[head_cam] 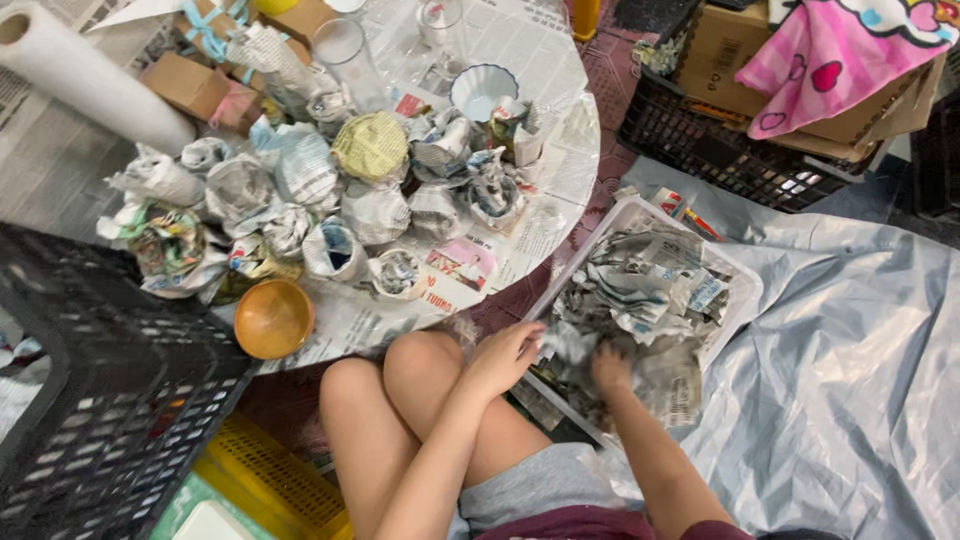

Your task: The person sits on the floor and wraps various small items, including bowls and cups, with newspaper sheets. They fold the paper around each item, tuck the edges, and place the wrapped items on a nearby table.

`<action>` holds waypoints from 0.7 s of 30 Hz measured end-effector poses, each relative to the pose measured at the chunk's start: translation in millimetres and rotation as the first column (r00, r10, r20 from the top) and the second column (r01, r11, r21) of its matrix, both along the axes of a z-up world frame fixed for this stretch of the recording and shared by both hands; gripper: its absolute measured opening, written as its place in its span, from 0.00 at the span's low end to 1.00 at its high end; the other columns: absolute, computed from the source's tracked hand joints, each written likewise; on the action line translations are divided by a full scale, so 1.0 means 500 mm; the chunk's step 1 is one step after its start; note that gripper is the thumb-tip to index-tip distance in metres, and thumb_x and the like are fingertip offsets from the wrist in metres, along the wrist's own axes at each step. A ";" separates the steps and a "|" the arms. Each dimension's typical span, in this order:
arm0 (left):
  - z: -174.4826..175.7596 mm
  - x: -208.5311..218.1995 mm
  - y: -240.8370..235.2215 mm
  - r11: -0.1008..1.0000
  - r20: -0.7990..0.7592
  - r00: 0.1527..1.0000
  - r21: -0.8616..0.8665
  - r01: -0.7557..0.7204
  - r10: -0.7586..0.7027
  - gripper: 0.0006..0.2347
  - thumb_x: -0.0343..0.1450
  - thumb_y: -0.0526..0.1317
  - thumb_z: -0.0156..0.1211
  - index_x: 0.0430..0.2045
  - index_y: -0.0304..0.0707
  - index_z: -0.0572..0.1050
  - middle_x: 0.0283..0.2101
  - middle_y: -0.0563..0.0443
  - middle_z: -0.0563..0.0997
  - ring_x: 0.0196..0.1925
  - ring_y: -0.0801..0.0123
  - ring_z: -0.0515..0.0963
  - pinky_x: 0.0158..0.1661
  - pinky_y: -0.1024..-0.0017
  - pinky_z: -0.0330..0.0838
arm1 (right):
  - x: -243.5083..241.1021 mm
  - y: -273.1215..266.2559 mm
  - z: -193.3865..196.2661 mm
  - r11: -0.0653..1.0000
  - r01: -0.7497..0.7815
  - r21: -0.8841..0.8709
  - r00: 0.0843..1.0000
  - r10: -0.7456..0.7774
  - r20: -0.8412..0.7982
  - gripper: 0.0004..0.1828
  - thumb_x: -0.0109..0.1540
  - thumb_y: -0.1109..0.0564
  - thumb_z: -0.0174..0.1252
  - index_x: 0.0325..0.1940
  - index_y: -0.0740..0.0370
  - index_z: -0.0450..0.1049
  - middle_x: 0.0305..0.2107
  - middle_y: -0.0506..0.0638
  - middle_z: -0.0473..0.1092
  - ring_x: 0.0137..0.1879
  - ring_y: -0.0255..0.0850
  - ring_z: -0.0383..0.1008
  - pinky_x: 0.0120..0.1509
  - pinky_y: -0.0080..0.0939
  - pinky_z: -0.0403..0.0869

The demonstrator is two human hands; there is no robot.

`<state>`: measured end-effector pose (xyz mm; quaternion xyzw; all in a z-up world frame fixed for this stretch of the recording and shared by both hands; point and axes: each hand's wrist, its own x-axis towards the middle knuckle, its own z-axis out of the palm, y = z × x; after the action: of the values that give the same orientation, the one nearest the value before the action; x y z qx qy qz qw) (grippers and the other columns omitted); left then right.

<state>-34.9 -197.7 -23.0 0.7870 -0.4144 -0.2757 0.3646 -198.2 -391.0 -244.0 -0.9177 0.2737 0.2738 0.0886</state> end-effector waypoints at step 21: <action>-0.042 0.055 -0.105 0.974 -0.019 0.983 0.132 0.183 -0.183 0.16 0.73 0.44 0.54 0.53 0.41 0.73 0.48 0.41 0.81 0.48 0.47 0.81 0.46 0.53 0.73 | 0.243 -0.441 -0.006 0.995 -0.037 -0.096 0.974 0.057 0.218 0.29 0.54 0.56 0.60 0.61 0.58 0.74 0.74 0.71 0.46 0.76 0.68 0.50 0.79 0.55 0.57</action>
<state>-7.2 -250.0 -43.8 0.7672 -0.4646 -0.3376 0.2857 -76.5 -611.3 -246.8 -0.9517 0.2526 0.1597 0.0700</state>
